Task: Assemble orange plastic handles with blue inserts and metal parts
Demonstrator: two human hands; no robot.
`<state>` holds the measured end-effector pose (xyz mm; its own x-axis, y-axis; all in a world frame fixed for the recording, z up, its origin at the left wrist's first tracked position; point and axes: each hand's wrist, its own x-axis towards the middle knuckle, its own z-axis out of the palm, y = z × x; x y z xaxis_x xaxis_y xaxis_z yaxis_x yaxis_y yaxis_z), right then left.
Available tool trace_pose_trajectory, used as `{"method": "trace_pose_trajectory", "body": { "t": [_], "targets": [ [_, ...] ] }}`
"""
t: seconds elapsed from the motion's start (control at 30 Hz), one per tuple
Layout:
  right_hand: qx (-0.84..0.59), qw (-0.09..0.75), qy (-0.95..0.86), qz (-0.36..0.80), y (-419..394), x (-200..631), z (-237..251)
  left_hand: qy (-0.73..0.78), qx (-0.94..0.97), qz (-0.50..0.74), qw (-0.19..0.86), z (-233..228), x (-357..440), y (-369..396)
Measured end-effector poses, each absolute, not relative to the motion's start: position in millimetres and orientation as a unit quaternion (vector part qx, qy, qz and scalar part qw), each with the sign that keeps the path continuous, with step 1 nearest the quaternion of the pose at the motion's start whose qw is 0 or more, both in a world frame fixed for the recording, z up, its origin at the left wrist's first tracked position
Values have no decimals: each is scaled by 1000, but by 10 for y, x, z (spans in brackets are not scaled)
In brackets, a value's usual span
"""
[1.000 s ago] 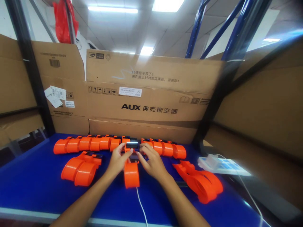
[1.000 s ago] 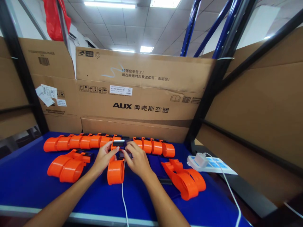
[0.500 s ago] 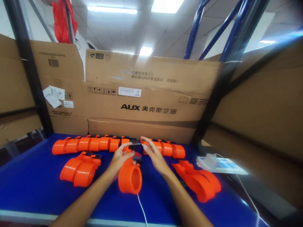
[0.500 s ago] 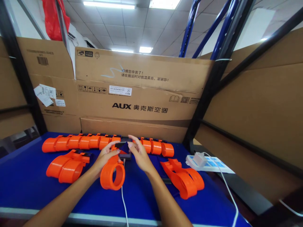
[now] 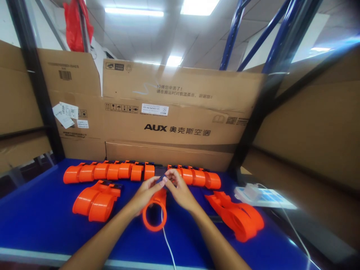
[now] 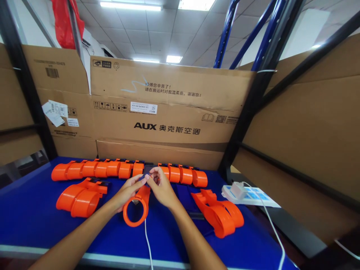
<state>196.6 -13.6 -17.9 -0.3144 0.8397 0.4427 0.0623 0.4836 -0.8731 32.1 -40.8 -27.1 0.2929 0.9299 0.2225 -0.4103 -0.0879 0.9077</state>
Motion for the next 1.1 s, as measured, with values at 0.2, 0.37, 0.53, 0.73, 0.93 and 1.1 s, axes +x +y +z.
{"method": "trace_pose_trajectory", "body": {
  "t": [0.2,0.37,0.53,0.73,0.93,1.1],
  "targets": [
    [-299,482,-707,422,-131,1931,-225,276,523,538,601,-298,305,-383],
    [-291,496,-692,436,-139,1917,-213,301,532,549,570,-340,282,-336],
    [-282,516,-682,435,-175,1879,-191,295,521,553,579,-354,275,-331],
    [-379,454,-755,285,-227,1982,-77,276,486,570,602,-260,309,-427],
    [-727,199,-657,-23,-191,2394,161,296,349,616,641,-330,245,-324],
    [-766,64,-640,-18,-112,2659,149,264,289,631,669,-313,168,-233]
  ]
}}
